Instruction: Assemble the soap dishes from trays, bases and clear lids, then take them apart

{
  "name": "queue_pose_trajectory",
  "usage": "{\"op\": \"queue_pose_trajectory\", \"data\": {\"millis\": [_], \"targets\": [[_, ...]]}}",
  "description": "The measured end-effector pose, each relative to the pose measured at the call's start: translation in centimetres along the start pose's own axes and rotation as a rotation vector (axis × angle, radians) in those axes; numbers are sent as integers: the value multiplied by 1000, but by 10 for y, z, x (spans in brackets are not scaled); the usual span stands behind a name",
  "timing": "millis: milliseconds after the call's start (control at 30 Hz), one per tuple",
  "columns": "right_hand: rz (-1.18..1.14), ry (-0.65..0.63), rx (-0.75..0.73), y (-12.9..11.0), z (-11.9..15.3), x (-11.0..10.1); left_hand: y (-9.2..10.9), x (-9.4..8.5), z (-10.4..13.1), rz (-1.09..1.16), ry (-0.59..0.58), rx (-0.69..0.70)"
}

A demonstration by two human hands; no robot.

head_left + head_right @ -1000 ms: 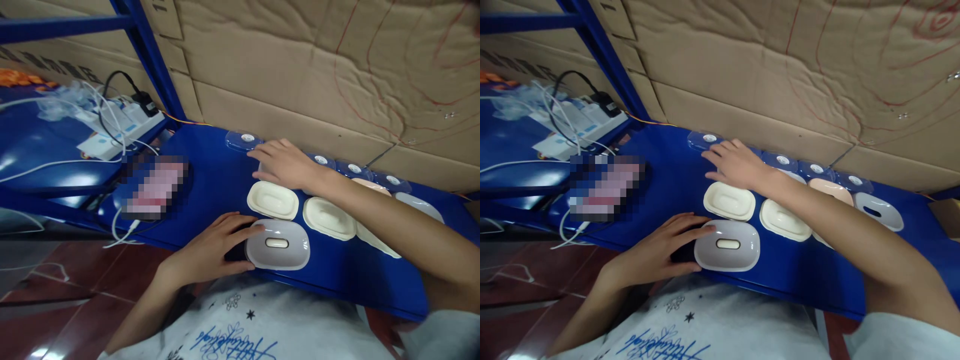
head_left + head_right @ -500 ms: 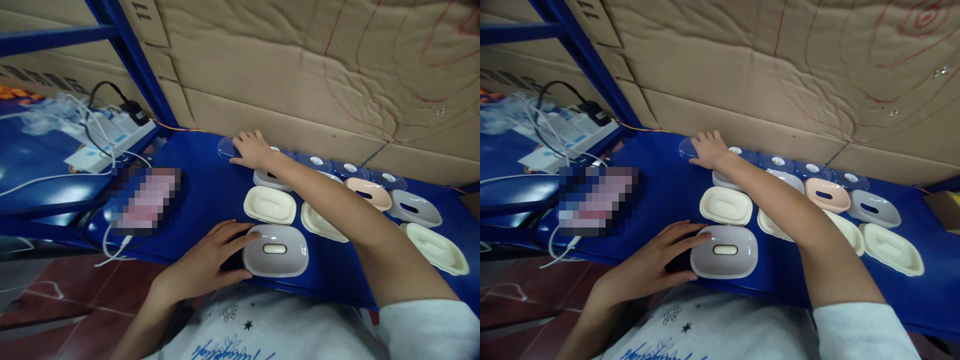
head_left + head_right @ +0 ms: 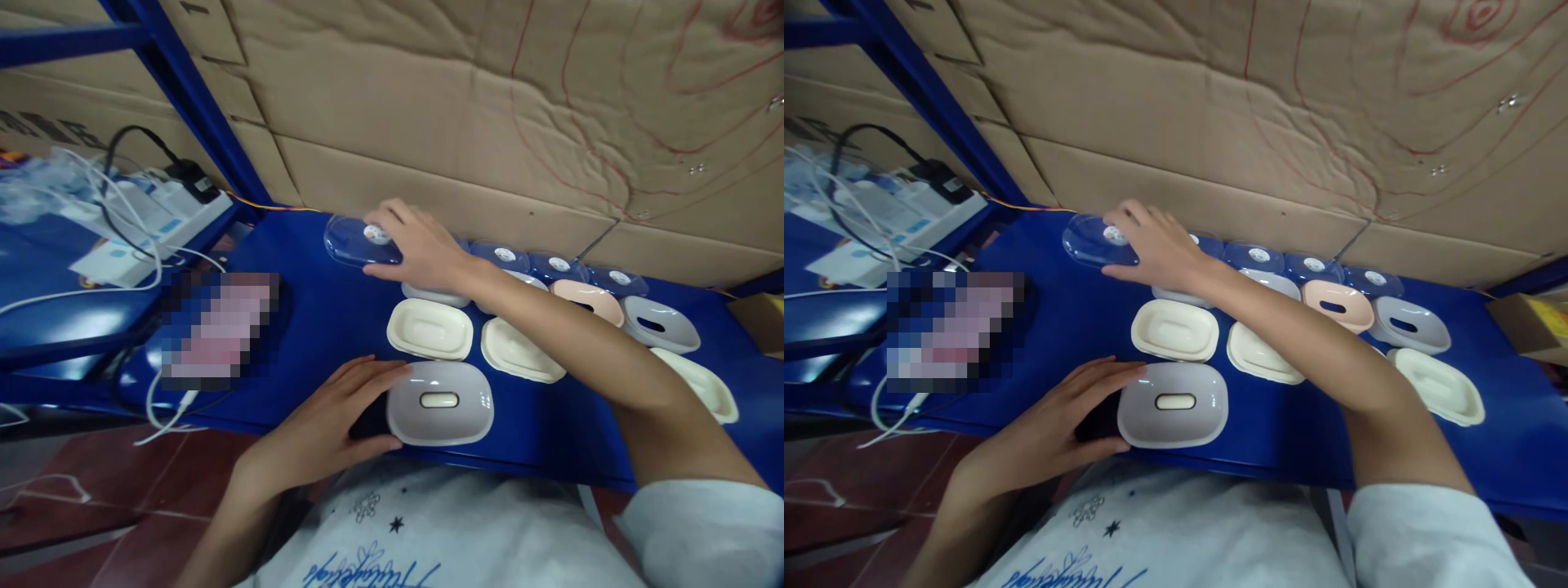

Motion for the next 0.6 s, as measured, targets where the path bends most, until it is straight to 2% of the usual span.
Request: {"op": "queue_pose_trajectory", "data": {"millis": [100, 167, 233, 300, 400, 600], "targets": [[-64, 81, -43, -9, 76, -23, -2, 2, 1, 7, 18, -37], [-85, 118, -35, -15, 133, -30, -3, 4, 3, -2, 30, -59], [-72, 146, -41, -20, 186, -26, -4, 4, 3, 0, 39, -67], [-57, 136, -39, -24, 226, -15, -4, 4, 3, 14, 40, -64], [-115, 120, -14, -26, 254, 2, -4, 2, 1, 20, 27, -63], [-134, 121, -54, -35, 257, 14, 0, -2, -4, 41, -18, -17]]}}
Point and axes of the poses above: each hand's wrist, its own z-axis away from the middle knuckle, its own x-axis out of the palm, y = z × x, the point moved 2 cm from there along -z, towards the middle knuckle, and after that the axes turned 9 degrees about x, right-handed, at the moved point
